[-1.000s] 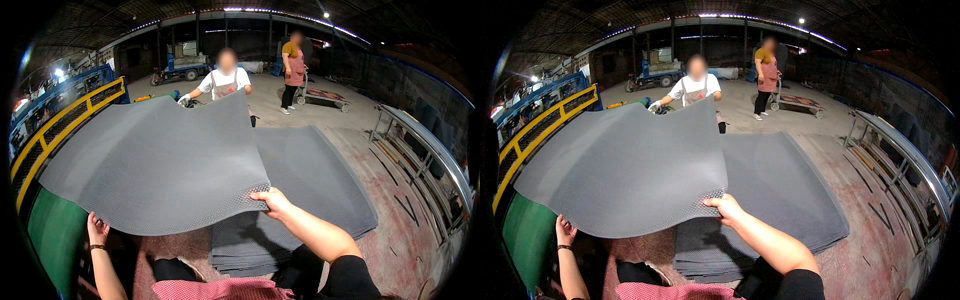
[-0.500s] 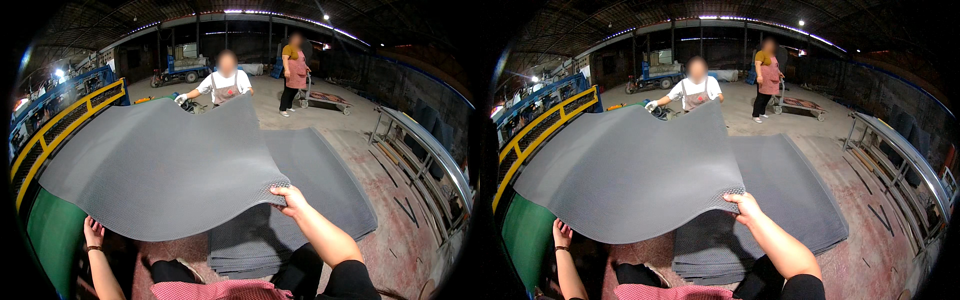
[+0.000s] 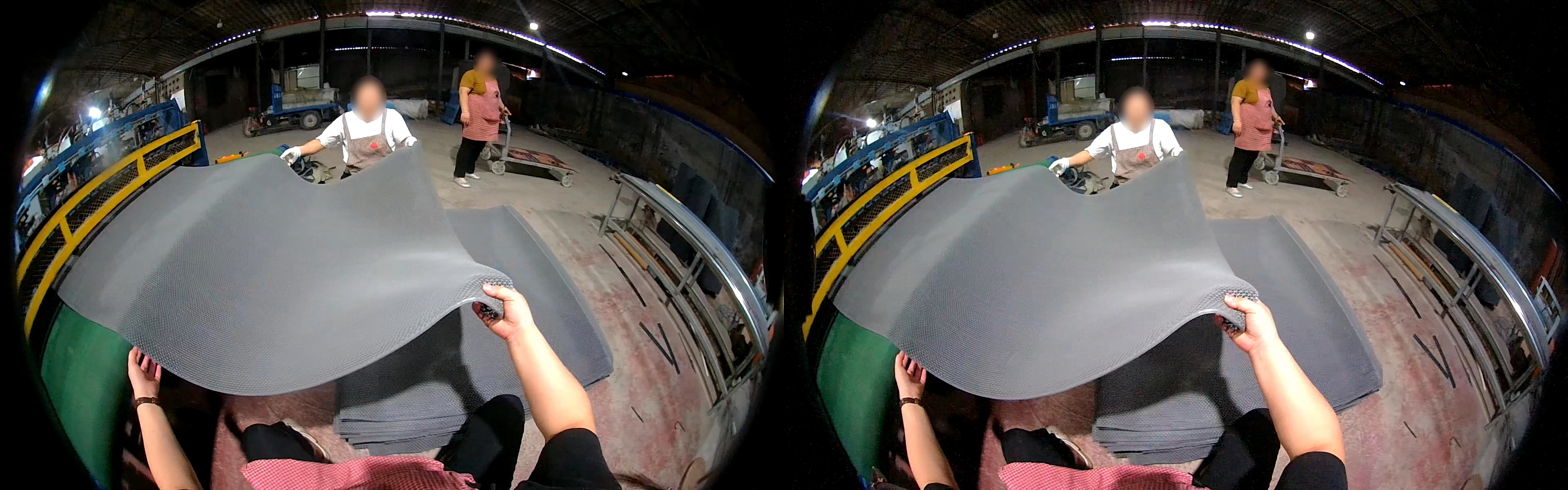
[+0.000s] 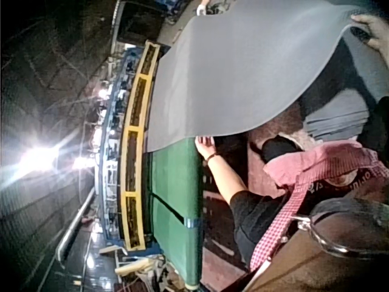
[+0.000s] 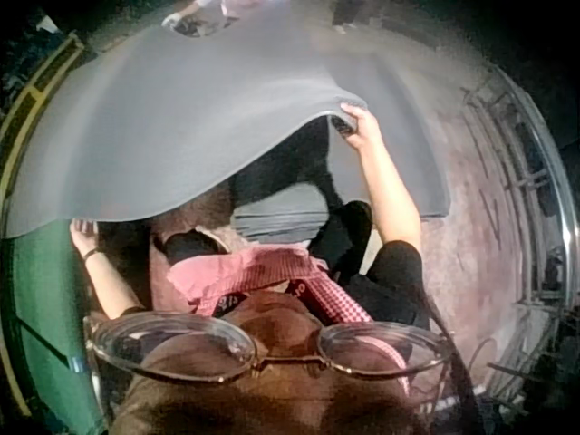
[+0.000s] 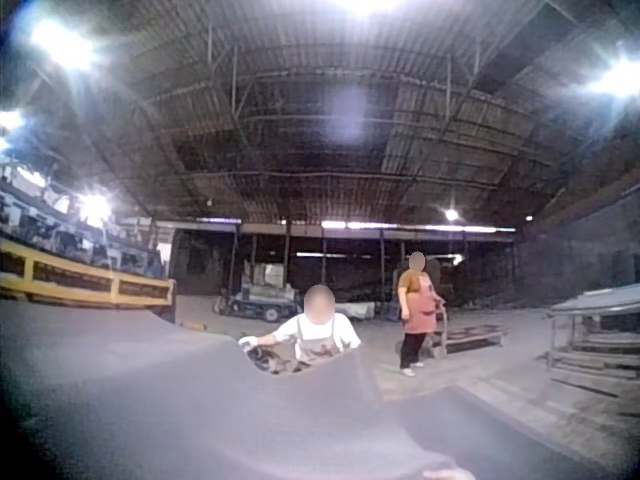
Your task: The person works with a partner to pull large gray textured foam sheets from a machine conveyor and stack them neatly on top of one another on the floor.
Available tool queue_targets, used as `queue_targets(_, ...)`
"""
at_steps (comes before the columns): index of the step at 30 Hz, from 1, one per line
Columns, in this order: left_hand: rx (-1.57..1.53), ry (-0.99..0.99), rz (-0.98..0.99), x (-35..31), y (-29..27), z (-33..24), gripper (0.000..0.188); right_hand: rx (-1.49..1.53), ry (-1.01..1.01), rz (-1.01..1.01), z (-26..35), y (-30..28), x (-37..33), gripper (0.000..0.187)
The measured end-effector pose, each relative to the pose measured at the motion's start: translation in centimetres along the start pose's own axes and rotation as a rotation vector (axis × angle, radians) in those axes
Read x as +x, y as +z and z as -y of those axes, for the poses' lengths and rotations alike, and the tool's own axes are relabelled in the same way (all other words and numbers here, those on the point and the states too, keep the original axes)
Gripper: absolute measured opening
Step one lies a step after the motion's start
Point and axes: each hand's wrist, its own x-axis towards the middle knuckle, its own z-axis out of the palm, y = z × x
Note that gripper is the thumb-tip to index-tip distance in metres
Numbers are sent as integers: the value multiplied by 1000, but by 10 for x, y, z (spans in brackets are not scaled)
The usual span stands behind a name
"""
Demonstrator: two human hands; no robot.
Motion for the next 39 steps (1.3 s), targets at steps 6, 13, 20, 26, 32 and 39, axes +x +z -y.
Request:
queue_targets(6,-44,23,-18,3,2,5,59,217,-58,-34,23,-21,11,12)
queue_targets(13,-80,48,-121,5,8,4,53,366,-90,-135,38,-37,19,10)
queue_targets(20,-107,116,-3,40,-8,-2,61,369,-95,-96,33,-61,34,8)
queue_targets(26,-87,105,22,10,37,3,50,364,-114,-138,37,-76,31,7)
queue_targets(32,-85,283,118,36,-26,-29,47,378,30,-225,19,-67,49,10)
queue_targets(39,56,226,-284,-4,66,-24,32,171,-111,-152,30,-76,19,4)
